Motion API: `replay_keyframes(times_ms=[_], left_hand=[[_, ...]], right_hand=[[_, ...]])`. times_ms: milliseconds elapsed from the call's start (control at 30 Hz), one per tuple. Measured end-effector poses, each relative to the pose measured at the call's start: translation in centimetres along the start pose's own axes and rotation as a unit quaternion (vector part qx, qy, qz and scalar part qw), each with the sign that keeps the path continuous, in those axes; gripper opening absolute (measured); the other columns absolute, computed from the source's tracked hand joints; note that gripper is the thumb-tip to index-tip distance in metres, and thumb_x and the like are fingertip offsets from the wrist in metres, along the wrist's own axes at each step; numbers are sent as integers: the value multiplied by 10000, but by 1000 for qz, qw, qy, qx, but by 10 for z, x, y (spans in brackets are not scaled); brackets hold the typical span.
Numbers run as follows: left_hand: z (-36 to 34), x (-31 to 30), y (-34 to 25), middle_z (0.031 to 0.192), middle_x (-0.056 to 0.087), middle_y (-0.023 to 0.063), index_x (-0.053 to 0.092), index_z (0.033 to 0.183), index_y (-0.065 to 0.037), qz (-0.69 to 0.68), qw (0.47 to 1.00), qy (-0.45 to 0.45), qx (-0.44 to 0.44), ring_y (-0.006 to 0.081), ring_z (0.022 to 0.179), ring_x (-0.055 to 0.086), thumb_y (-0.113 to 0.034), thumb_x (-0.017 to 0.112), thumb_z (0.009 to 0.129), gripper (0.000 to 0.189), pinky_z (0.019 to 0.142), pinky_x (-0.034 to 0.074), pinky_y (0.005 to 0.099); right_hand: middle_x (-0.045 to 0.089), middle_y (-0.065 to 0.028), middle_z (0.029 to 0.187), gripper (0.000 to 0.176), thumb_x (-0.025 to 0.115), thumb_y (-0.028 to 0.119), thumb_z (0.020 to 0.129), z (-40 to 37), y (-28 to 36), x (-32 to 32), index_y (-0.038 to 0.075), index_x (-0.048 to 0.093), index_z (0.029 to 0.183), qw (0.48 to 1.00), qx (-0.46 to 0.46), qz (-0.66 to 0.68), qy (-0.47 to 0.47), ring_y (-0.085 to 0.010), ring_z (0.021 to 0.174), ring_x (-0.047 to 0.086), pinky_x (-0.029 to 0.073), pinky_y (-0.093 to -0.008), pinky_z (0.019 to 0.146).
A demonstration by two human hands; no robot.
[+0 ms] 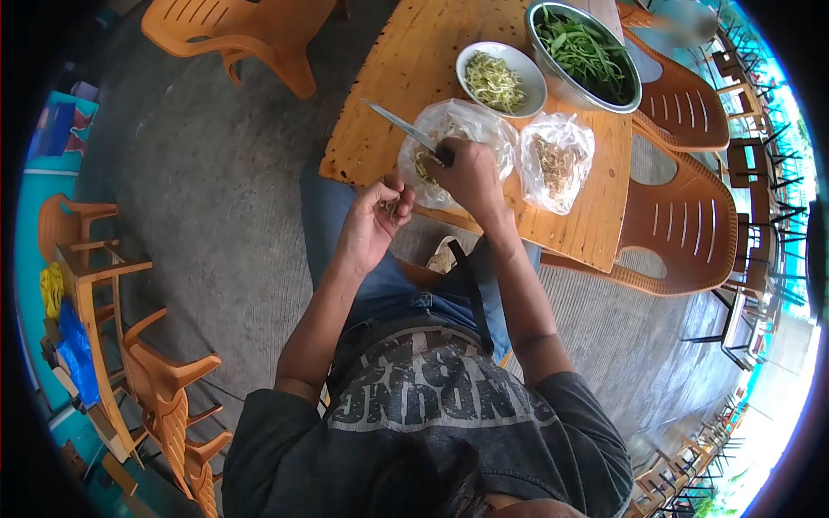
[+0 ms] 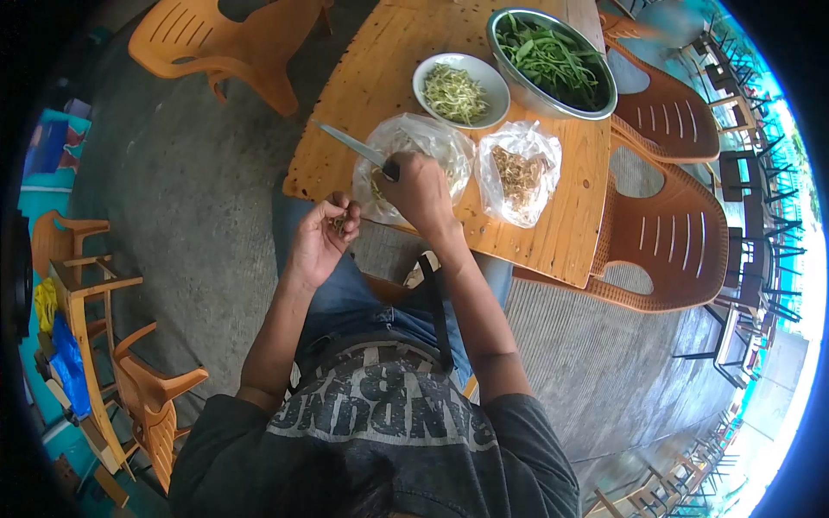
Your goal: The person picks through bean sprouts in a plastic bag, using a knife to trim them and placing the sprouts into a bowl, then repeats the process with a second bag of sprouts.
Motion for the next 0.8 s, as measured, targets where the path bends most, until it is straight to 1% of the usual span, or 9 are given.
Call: replay_keyframes(times_ms=[100,200,300,400,500,600,700,800], left_hand=[[-7,-16,-2,822,564,80,536,887,-42,-7,1000,-27,2,120,663,498,-110,494,865,83,604,426,234],[-8,-24,-5,812,566,84,547,904,-38,-4,999,-48,9,125,658,504,-113,492,867,100,600,428,237],[-3,-17,-9,810,584,69,564,900,-47,9,999,-47,19,107,656,505,-138,517,880,104,593,426,231],[3,0,-16,816,601,43,592,921,-48,112,991,-46,55,75,654,500,-174,573,890,131,584,416,213],[13,12,-12,824,612,12,610,957,-43,180,980,-38,81,45,660,496,-204,623,885,177,586,408,193],[24,22,-5,827,608,-1,615,984,-37,193,977,-46,81,38,665,498,-202,631,886,193,590,404,186],[30,32,-4,738,572,-20,629,967,-15,192,975,-56,93,45,598,449,-146,643,870,163,574,372,194],[38,35,-3,713,563,-26,640,951,-16,195,973,-44,113,46,589,441,-137,650,864,149,570,360,196]], right_hand=[[611,-223,713,187,691,164,707,-1,-11,19,-9,635,750,999,10,-41,19,-381,699,616,491,-421,631],[614,-224,718,182,692,152,700,-2,-19,22,-9,634,759,999,32,-23,28,-382,706,619,491,-424,630],[619,-212,710,181,691,147,702,-3,-17,17,-13,628,758,1000,4,-1,11,-379,682,615,486,-411,612],[608,-172,648,188,705,149,706,-8,-14,-2,-12,637,774,998,11,54,-5,-299,569,598,468,-361,559],[579,-80,584,183,711,144,732,-16,-16,-21,-9,654,816,994,70,88,0,-138,498,507,414,-284,501],[550,-4,575,164,702,124,762,-23,-26,-26,-8,664,851,972,122,201,2,-37,532,437,363,-229,479],[546,29,591,137,688,105,783,-29,-33,-29,-10,659,851,968,115,224,-20,-17,543,432,343,-209,474],[537,31,589,128,685,99,789,-36,-29,-30,-11,653,847,956,113,269,-41,-20,540,424,338,-206,472]])
Point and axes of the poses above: each hand's wrist, its own z-axis towards the middle knuckle, its own x-axis out of the palm, y = z × x, the point moved 10 cm from there along z, towards the middle knuckle
